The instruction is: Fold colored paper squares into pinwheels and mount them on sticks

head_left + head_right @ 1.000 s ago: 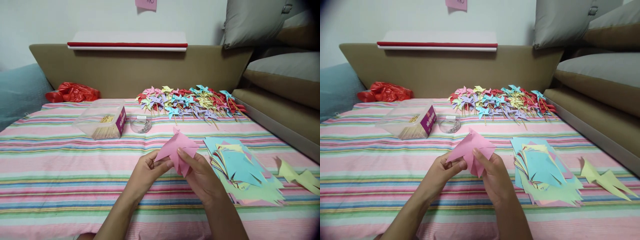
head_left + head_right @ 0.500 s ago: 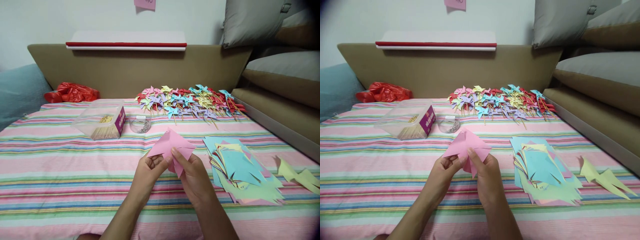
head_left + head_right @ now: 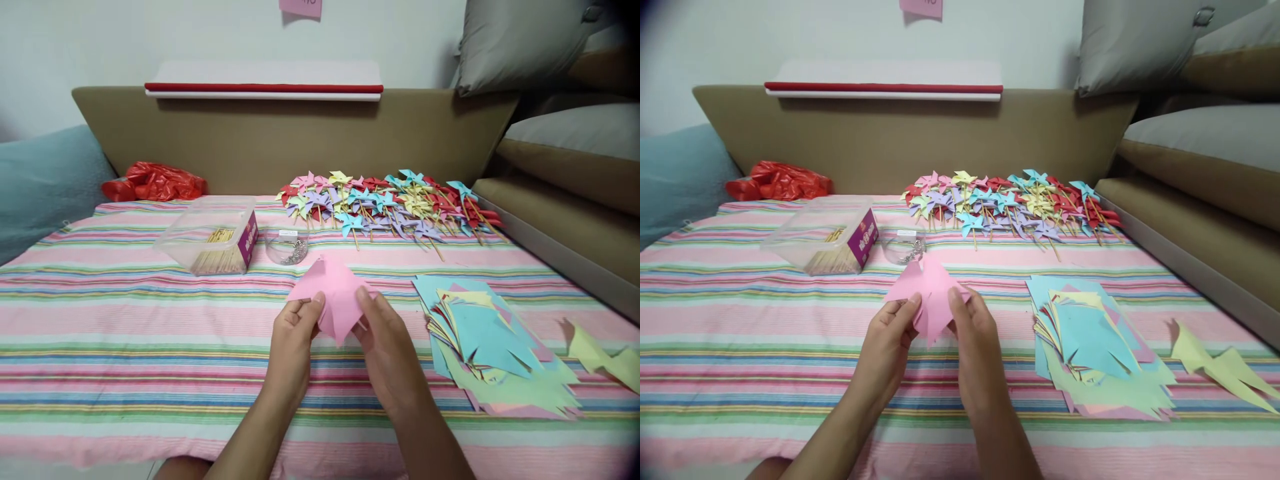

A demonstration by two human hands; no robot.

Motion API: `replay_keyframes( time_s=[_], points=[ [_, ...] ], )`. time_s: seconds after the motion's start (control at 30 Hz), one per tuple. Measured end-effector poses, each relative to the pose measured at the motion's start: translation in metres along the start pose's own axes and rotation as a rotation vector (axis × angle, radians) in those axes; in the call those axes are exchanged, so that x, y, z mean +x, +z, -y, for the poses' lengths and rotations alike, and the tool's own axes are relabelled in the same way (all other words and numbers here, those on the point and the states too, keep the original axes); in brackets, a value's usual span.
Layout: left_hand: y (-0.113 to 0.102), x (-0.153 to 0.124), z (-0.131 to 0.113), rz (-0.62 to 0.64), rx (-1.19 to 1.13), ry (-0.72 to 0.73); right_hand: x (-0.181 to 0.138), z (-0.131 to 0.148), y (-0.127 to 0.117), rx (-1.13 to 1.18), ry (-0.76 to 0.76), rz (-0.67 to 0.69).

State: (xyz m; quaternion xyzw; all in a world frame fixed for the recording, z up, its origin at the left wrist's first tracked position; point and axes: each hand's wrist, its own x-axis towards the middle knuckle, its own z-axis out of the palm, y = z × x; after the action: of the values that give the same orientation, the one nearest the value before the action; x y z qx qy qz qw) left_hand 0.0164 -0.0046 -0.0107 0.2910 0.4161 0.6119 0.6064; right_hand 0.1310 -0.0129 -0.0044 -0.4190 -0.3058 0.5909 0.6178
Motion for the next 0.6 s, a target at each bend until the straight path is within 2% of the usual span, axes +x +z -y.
replay_keyframes(
  time_s=[0.07,0.17,0.27,0.33,0.47,0.6],
  points=[
    [-0.003,0.003,-0.003,-0.051,-0.031,-0.009,0.004,0.004,-0.012,-0.122,-0.081,-0.033],
    [-0.007,0.006,-0.006,-0.09,-0.052,0.004,0.007,0.01,-0.03,-0.528,-0.383,-0.058],
    [-0.008,0.006,-0.005,-0.101,-0.012,0.026,0.005,0.014,-0.038,-0.926,-0.712,0.033],
    [-0.009,0.006,-0.004,-0.089,0.048,0.042,0.003,0.015,-0.037,-1.047,-0.832,0.11],
    [-0.01,0.005,0.0,-0.045,0.164,0.078,0.001,0.012,-0.031,-1.112,-0.891,0.208],
    [-0.011,0.005,0.001,-0.048,0.228,0.128,0.003,0.01,-0.028,-1.074,-0.838,0.202]
  ],
)
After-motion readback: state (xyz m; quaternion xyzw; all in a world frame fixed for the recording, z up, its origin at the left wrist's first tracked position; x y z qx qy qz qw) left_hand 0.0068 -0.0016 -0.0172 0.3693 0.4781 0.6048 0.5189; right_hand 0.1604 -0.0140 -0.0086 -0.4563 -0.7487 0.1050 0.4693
